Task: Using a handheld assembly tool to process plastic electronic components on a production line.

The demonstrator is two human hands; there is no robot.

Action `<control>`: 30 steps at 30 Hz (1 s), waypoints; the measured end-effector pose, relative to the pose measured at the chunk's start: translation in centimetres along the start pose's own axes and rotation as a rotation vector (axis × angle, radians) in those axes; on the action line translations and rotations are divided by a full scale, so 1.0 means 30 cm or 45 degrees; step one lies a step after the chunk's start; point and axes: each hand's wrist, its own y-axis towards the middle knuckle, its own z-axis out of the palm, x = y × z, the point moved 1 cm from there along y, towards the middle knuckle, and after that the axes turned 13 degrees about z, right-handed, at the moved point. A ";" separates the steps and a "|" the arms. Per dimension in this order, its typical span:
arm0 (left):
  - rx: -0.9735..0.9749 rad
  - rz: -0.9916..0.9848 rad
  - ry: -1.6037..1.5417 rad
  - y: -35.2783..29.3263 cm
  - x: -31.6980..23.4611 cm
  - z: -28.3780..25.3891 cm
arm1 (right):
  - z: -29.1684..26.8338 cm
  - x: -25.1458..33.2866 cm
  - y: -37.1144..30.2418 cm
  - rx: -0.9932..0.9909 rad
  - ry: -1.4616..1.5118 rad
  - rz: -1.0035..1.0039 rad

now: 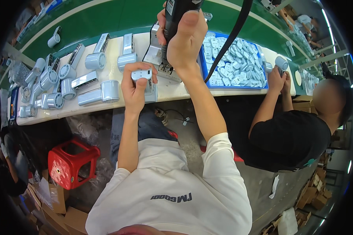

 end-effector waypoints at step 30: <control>-0.014 -0.110 -0.119 -0.039 0.029 -0.034 | 0.309 0.235 0.162 -0.129 0.449 0.574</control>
